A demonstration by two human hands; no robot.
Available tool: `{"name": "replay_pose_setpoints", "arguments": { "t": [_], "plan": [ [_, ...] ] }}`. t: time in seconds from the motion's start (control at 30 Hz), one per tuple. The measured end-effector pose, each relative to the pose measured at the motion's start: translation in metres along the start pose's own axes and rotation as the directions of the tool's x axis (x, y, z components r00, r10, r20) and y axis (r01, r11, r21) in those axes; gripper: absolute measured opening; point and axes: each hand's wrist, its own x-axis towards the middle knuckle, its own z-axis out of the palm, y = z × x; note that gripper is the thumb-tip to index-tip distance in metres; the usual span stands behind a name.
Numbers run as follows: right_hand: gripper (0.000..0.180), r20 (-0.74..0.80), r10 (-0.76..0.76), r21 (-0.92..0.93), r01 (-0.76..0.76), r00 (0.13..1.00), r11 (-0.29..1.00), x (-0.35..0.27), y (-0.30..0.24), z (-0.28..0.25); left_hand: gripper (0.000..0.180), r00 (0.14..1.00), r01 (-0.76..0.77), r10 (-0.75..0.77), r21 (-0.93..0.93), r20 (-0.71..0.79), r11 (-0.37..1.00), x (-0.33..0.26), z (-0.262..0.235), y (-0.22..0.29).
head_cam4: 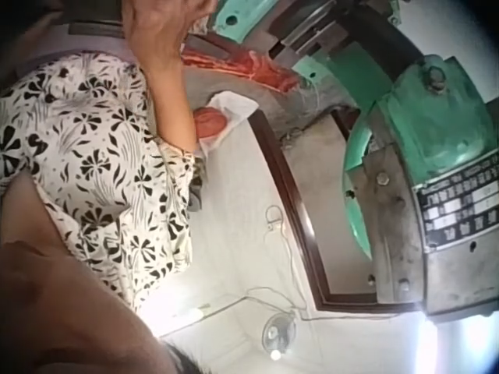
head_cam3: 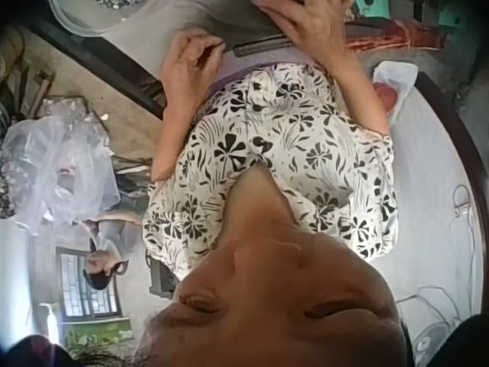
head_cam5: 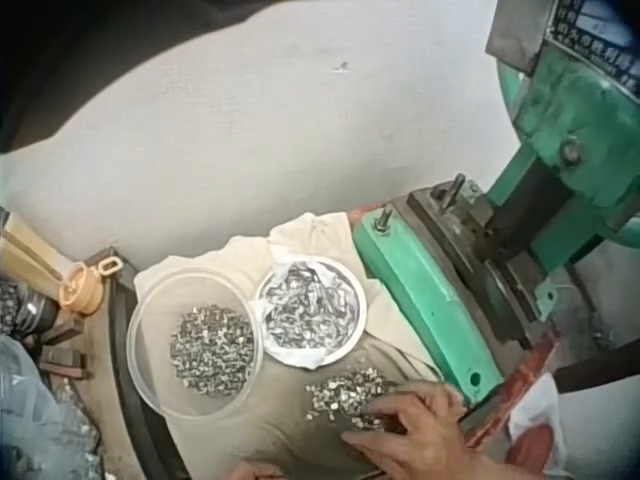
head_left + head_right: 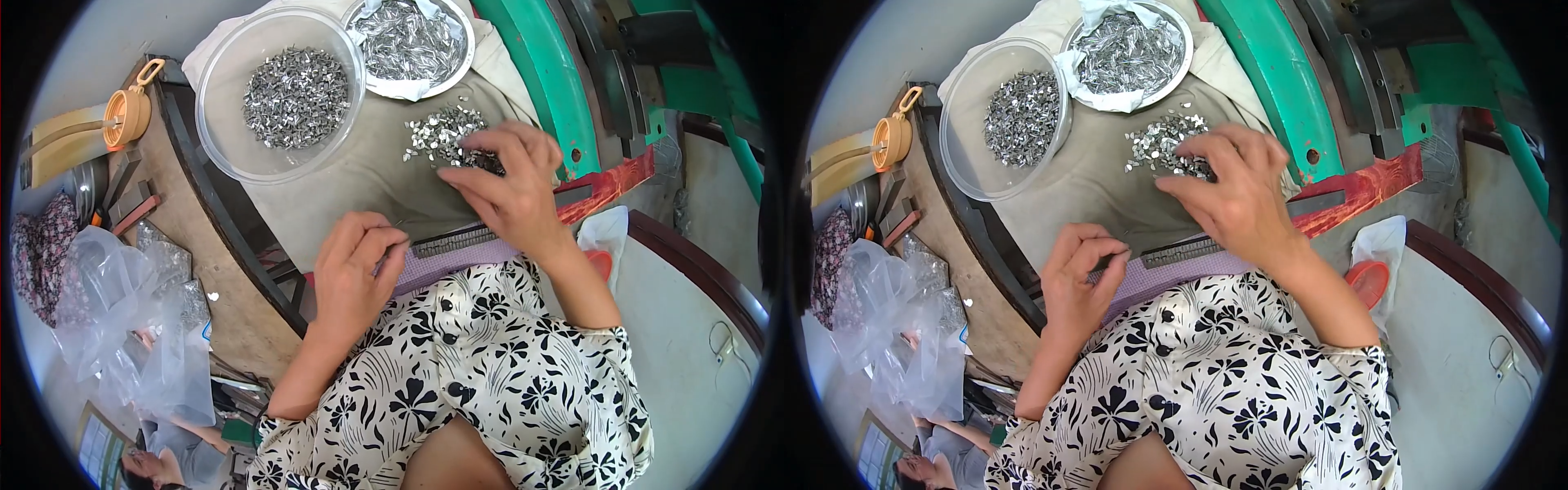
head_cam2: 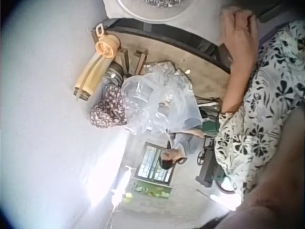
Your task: Manually arranging small metal teeth on a guide strip and processing them with a mechanical press.
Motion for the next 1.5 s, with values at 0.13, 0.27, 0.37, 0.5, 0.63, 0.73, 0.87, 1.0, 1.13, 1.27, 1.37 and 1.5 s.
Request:
{"name": "replay_pose_setpoints", "arguments": {
  "t": [0.13,0.27,0.37,0.5,0.63,0.73,0.87,1.0,1.13,1.27,1.37,1.5],
  "plan": [
    [0.022,0.127,-0.131,-0.012,0.134,0.983,0.991,0.018,0.006,0.005,0.019,0.995,-0.045,0.046,-0.009,0.084,0.999,-0.002,0.009,0.007],
    [0.009,0.175,-0.117,0.016,0.116,0.978,0.993,0.027,0.005,0.001,0.018,0.987,-0.115,0.113,0.012,0.118,0.993,-0.001,0.018,0.006],
    [0.011,0.140,-0.025,0.084,0.013,0.990,0.996,0.026,0.003,0.001,0.017,0.976,-0.170,0.162,0.048,0.149,0.984,0.002,0.023,0.007],
    [0.015,0.112,0.026,0.158,-0.044,0.993,0.987,0.013,-0.003,-0.004,0.018,0.965,-0.202,0.180,0.101,0.189,0.974,0.003,0.030,0.006],
    [0.019,0.008,0.052,0.217,-0.052,0.999,0.975,-0.023,-0.010,-0.009,0.019,0.969,-0.182,0.163,0.088,0.184,0.979,0.001,0.031,0.005],
    [0.018,0.001,0.063,0.205,-0.062,0.998,0.977,-0.047,-0.015,-0.009,0.020,0.971,-0.171,0.156,0.072,0.179,0.983,-0.001,0.031,0.004],
    [0.022,0.040,0.015,0.141,-0.021,0.999,0.990,-0.063,-0.019,-0.007,0.018,0.968,-0.194,0.175,0.094,0.181,0.976,0.000,0.031,0.004],
    [0.021,0.078,0.022,0.154,-0.034,0.997,0.987,-0.063,-0.020,-0.007,0.016,0.969,-0.196,0.173,0.125,0.174,0.973,0.001,0.032,0.006],
    [0.019,0.047,0.088,0.212,-0.096,0.995,0.973,-0.047,-0.017,-0.012,0.016,0.968,-0.215,0.193,0.132,0.163,0.968,0.004,0.029,0.008],
    [0.024,-0.045,0.051,0.062,-0.048,0.998,0.997,-0.013,-0.010,-0.008,0.017,0.988,-0.135,0.128,0.080,0.089,0.988,0.012,0.017,0.009],
    [0.022,-0.039,0.047,0.023,-0.046,0.998,0.999,0.008,-0.005,0.000,0.017,0.982,-0.173,0.182,0.131,-0.058,0.976,0.027,0.010,-0.002],
    [0.019,0.026,0.017,0.013,-0.017,1.000,1.000,0.019,-0.003,0.011,0.015,0.994,-0.066,0.076,0.122,-0.074,0.990,0.043,0.006,-0.008]
  ]
}}
